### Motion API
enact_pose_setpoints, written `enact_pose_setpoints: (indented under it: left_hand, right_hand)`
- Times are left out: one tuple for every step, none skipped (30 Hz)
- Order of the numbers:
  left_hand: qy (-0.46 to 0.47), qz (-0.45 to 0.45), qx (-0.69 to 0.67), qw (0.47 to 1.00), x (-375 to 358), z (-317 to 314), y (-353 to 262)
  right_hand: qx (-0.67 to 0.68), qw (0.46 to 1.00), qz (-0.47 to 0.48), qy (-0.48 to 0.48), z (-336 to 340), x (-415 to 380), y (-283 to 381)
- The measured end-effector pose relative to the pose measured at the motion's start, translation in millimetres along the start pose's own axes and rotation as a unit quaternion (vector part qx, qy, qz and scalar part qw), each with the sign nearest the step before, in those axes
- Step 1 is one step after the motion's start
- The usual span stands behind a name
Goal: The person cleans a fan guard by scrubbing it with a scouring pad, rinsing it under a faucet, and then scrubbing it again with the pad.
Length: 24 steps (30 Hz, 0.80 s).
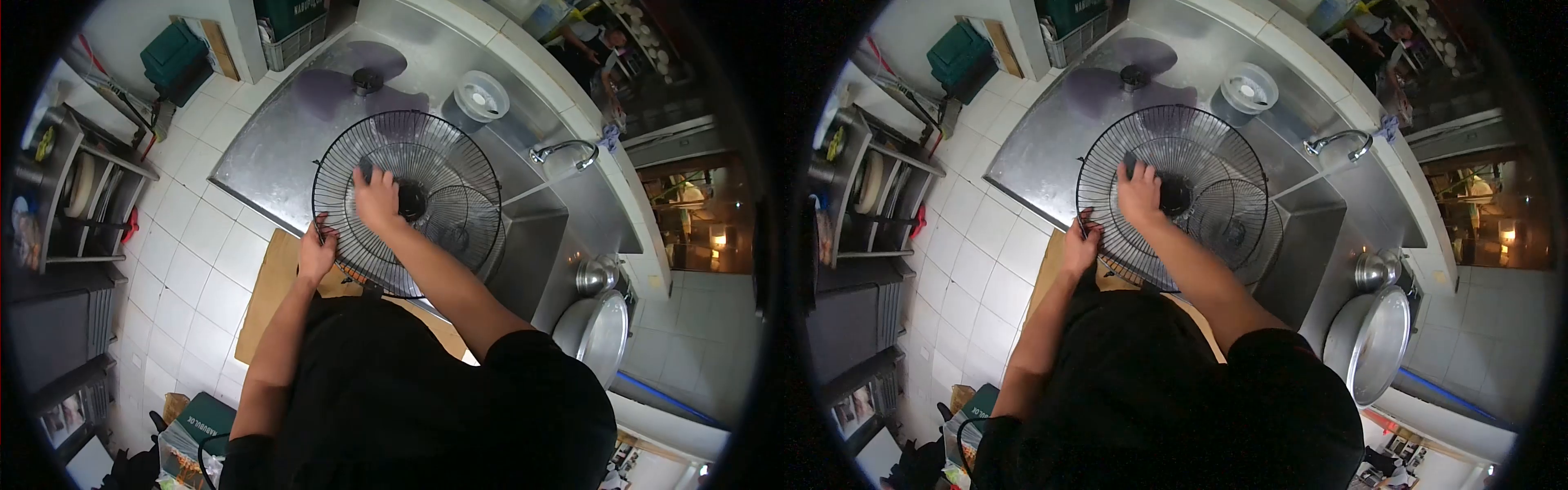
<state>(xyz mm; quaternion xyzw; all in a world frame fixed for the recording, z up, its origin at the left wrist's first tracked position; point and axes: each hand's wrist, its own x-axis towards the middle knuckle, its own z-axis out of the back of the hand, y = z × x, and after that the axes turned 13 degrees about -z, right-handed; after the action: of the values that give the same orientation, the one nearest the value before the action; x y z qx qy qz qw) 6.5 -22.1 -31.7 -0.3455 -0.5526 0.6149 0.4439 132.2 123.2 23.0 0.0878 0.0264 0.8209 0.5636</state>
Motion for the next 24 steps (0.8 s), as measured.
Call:
enact_pose_setpoints:
  left_hand:
    - [-0.010,0.056,-0.036,0.998,0.0,-0.7,-12.4]
    - [-0.013,0.057,-0.037,0.998,2.2,-0.9,-9.5]
    - [-0.008,0.038,-0.022,0.999,1.5,-0.9,-5.0]
    - [-0.001,0.021,-0.006,1.000,-0.9,-0.3,-1.5]
    - [-0.006,0.014,0.008,1.000,-1.6,-0.4,-0.5]
    - [-0.010,0.017,0.008,1.000,-0.3,2.0,-8.1]
    - [-0.001,-0.017,0.071,0.997,1.2,4.5,-18.0]
    - [0.016,-0.050,0.133,0.990,-0.2,5.5,-28.1]
    - [-0.011,-0.035,0.068,0.997,1.9,3.0,-22.7]
    - [-0.007,-0.034,0.068,0.997,5.2,3.3,-20.7]
    - [-0.003,-0.024,0.076,0.997,5.5,4.5,-18.5]
    - [-0.001,-0.013,0.084,0.996,5.9,4.3,-17.2]
    - [-0.007,-0.019,0.083,0.996,5.7,4.3,-22.5]
    - [-0.006,-0.016,0.086,0.996,7.1,5.6,-18.4]
    - [-0.007,-0.017,0.099,0.995,5.3,5.0,-20.1]
    - [-0.010,-0.023,0.111,0.994,6.0,4.8,-19.4]
    - [-0.010,-0.024,0.108,0.994,7.9,3.8,-19.0]
    - [-0.022,-0.021,0.068,0.997,7.1,2.5,-15.4]
    - [-0.034,-0.017,0.028,0.999,4.1,1.8,-12.9]
    - [-0.038,-0.015,0.026,0.999,4.2,2.1,-14.8]
    - [-0.029,-0.023,0.069,0.997,5.8,2.9,-18.1]
    - [-0.013,-0.029,0.113,0.993,4.2,4.7,-21.8]
    - [-0.009,-0.031,0.113,0.993,3.3,6.0,-26.4]
    - [-0.006,-0.036,0.114,0.993,6.4,6.9,-29.3]
  right_hand:
    - [-0.010,0.996,0.040,0.074,9.3,-16.9,-0.4]
    - [0.015,0.993,0.098,0.071,12.2,-44.2,-10.2]
    - [0.041,0.984,0.156,0.072,16.3,-76.6,-25.0]
    - [0.067,0.975,0.177,0.117,29.4,-108.0,-42.8]
    - [0.093,0.963,0.198,0.160,42.1,-125.8,-56.7]
    - [0.093,0.961,0.202,0.163,42.4,-125.8,-62.7]
    - [0.097,0.960,0.218,0.149,39.0,-126.0,-69.1]
    - [0.102,0.959,0.228,0.136,34.7,-133.2,-73.7]
    - [0.119,0.960,0.228,0.109,33.9,-115.0,-60.4]
    - [0.129,0.968,0.205,0.064,22.5,-92.6,-43.2]
    - [0.139,0.973,0.182,0.020,10.7,-72.8,-24.9]
    - [0.154,0.975,0.159,0.003,1.5,-51.4,-6.4]
    - [0.168,0.976,0.137,-0.011,-1.4,-42.2,4.4]
    - [0.169,0.976,0.135,-0.003,0.6,-48.7,5.0]
    - [0.166,0.977,0.128,0.028,4.2,-56.8,6.1]
    - [0.161,0.978,0.122,0.054,3.8,-60.5,5.5]
    - [0.128,0.976,0.163,0.065,12.9,-80.2,-7.6]
    - [0.125,0.976,0.164,0.066,22.4,-103.3,-29.3]
    - [0.134,0.967,0.182,0.114,33.3,-127.4,-53.0]
    - [0.143,0.955,0.203,0.160,39.5,-135.8,-64.0]
    - [0.141,0.954,0.209,0.160,40.6,-128.9,-63.9]
    - [0.127,0.951,0.242,0.145,40.7,-123.2,-63.5]
    - [0.113,0.948,0.270,0.127,40.3,-115.4,-63.9]
    - [0.101,0.953,0.273,0.082,30.2,-94.0,-54.3]
